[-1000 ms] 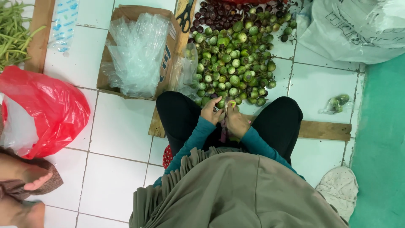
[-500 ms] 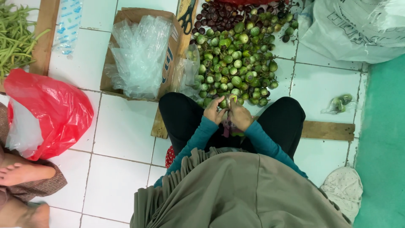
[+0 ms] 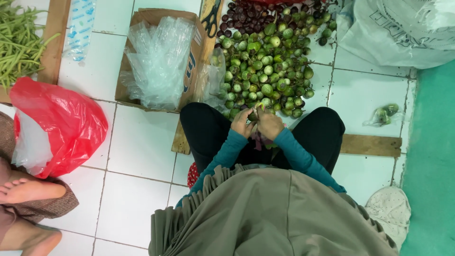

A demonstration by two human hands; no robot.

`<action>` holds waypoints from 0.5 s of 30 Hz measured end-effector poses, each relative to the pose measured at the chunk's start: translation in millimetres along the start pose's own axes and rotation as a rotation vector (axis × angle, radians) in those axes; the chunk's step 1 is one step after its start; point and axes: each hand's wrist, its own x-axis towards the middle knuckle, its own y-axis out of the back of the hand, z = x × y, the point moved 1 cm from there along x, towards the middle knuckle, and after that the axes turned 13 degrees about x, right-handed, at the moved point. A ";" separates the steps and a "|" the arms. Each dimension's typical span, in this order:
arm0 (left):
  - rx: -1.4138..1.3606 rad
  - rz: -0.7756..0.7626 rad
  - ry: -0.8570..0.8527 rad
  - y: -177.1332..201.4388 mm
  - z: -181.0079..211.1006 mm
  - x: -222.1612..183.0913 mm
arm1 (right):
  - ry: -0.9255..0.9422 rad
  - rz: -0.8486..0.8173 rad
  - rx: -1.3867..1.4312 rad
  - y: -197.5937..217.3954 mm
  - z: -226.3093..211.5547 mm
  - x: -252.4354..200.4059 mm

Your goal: Picking up small green vegetables from a pile and placing them into individual plastic bags

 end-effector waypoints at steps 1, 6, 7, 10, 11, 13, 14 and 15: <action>0.001 0.002 0.000 8.0 5.3 -0.1 | 0.002 0.001 0.000 -0.8 -9.5 -5.3; -0.254 -0.042 0.222 22.3 5.9 15.0 | -0.001 0.048 -0.096 15.3 -62.1 -39.8; -0.254 -0.039 0.228 17.6 2.2 11.8 | 0.002 0.043 -0.097 13.3 -61.8 -42.6; -0.078 0.009 0.110 7.7 -1.5 13.2 | -0.007 0.157 -0.157 9.8 -43.9 -29.7; -0.057 -0.020 0.123 5.2 0.5 13.2 | -0.007 0.120 -0.122 5.1 -26.2 -15.0; -0.037 -0.053 0.145 7.8 12.5 5.6 | -0.009 0.074 -0.087 -3.4 2.9 2.9; -0.057 -0.045 0.136 14.3 21.5 6.7 | -0.019 0.054 -0.053 -3.2 13.3 12.9; -0.077 -0.037 0.128 21.1 30.7 7.6 | -0.029 0.033 -0.019 -2.8 23.4 22.8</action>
